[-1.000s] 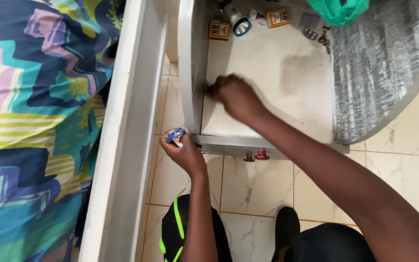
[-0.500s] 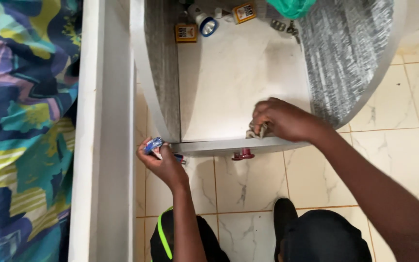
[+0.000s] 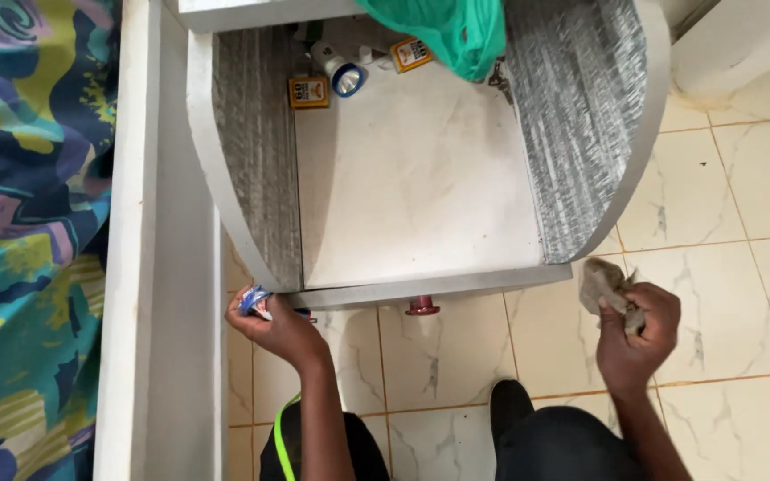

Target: Organizing and tidying the contents of a small nightstand or bedside cabinet.

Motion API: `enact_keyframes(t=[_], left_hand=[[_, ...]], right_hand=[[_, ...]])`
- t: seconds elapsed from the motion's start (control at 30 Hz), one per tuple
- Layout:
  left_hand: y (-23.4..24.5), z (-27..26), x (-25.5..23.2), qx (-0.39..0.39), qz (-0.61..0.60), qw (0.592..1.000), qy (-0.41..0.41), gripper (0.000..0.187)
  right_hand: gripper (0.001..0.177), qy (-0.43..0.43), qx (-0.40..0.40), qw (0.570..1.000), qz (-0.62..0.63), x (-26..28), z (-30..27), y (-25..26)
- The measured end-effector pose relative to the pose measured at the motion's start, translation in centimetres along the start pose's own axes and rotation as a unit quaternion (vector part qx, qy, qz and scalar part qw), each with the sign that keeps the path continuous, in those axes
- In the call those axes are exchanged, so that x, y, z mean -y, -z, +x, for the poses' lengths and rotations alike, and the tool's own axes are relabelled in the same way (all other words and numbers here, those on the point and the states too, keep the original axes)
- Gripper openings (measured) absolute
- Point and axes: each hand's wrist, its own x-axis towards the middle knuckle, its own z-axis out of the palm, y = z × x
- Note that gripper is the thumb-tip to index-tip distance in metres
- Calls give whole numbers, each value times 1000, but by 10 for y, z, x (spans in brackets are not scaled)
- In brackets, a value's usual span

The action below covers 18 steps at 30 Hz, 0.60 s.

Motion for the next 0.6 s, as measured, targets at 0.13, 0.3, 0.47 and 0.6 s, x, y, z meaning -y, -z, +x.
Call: enact_keyframes(t=[0.13,0.3,0.47,0.6], left_hand=[[5,5,6,1,38,999,12,35],[19,0,-2,61,44,997,-13,33],[23,3,1,82,10,996,-28,33],[28,16,10,99,-7,995,-6,33]], right_hand=[[29,-143,-100,975,138,-38,-45,-61],[22,58,-60,996,-33,-39,-71,-93],[15,-167,282,910,253,-33,-87,-131],[19,-59,380,920,78,-53,-103,-150]])
